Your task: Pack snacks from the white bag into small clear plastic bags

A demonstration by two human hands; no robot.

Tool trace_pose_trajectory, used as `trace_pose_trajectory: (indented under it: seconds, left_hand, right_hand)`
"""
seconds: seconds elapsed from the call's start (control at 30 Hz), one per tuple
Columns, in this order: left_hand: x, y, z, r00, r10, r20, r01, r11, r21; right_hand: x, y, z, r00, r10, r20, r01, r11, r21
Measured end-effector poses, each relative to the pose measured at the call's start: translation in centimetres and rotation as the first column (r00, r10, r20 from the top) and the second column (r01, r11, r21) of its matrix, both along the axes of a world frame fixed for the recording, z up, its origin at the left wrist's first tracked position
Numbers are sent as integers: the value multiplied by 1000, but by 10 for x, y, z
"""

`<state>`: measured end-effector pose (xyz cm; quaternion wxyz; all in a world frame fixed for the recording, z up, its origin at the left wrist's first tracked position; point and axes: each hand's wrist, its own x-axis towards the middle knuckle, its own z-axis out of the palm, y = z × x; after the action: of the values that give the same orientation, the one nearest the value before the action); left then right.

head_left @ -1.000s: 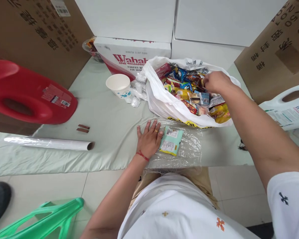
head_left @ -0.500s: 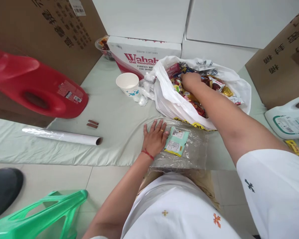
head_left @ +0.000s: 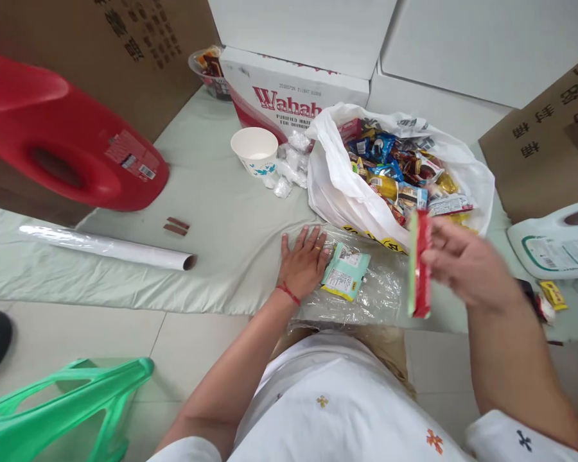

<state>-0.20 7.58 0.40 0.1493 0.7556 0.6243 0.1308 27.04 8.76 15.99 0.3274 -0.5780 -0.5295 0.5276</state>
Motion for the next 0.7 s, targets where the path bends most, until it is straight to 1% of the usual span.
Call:
trace_pose_trajectory:
  seconds: [0.03,0.1,0.17,0.2,0.23,0.3,0.37,0.43,0.5,0.57,0.63,0.7]
  left_hand:
    - [0,0,0,1000,-1,-1,1,1000,-1]
    - [0,-1,0,1000,-7,-9,7,1000,-2]
    - [0,-1,0,1000,-8,-18,8,1000,-6]
    - [1,-2,0,1000,-6,-22,6,1000,-10]
    - [1,-2,0,1000,-2,-24,1,1000,-12]
    - [0,-2,1,1000,7,-19,-7,1000,-12]
    - [-1,-2,1,1000,16,4,-16,1000,-3]
    - [-2,-2,0,999,25,33,-25,1000,10]
    - [-3,-2,-1,998,30,50,-32,999,22]
    - [-3,-2,-3,998,33,59,-34,999,28]
    - [-3,-2,-4,997,32,70,-34,999,31]
    - [-4,-2,-6,995,38,93,-42,998,41]
  right_hand:
    - [0,-21,-16,999,21,-30,-24,995,-100]
    - [-1,-48,-49,998,-49,-37,41,978,-204]
    - [-3,-59,-76,988,-151,10,150,963,-224]
    - [-4,-60,-84,982,-185,32,188,958,-218]
    - [-7,-59,-89,979,-199,41,203,957,-209]
    - [-15,-54,-90,984,-177,15,176,966,-190]
    - [-29,-48,-85,994,-101,-31,94,979,-179]
    - [-46,-40,-83,1000,-17,-21,14,990,-143]
    - [-63,-31,-87,996,31,82,-27,998,-49]
    - [-75,-22,-96,969,44,243,-60,997,56]
    - [-81,-17,-106,905,35,424,-92,989,115]
    - [-82,-18,-114,814,-1,581,-107,982,153]
